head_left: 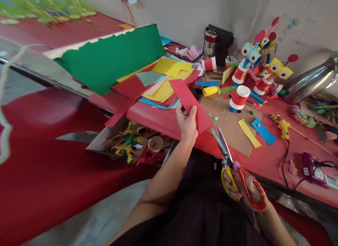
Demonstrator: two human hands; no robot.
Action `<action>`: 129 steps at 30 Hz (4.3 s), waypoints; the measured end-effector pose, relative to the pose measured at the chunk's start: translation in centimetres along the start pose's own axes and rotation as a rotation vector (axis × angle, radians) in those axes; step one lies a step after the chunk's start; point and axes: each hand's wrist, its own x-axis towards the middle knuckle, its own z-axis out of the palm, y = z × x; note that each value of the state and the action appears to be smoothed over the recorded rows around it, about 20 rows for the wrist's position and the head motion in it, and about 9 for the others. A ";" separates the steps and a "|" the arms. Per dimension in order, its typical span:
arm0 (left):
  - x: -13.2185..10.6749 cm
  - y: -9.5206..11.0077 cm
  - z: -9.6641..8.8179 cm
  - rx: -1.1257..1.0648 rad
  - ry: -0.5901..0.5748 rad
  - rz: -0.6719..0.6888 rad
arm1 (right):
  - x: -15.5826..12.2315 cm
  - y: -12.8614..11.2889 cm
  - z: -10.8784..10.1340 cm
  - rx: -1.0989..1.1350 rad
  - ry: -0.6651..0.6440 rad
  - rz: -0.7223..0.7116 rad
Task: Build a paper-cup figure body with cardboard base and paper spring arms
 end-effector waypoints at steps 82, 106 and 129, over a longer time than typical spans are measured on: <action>-3.5 3.2 1.1 0.134 -0.364 -0.025 | 2.5 -2.9 2.0 0.302 -0.251 0.017; -5.6 5.0 1.2 0.147 -0.463 -0.095 | 3.1 -3.6 2.7 0.256 -0.284 -0.031; -4.3 7.0 2.9 -0.142 -0.290 -0.674 | 4.3 -3.5 3.0 0.054 -0.180 -0.125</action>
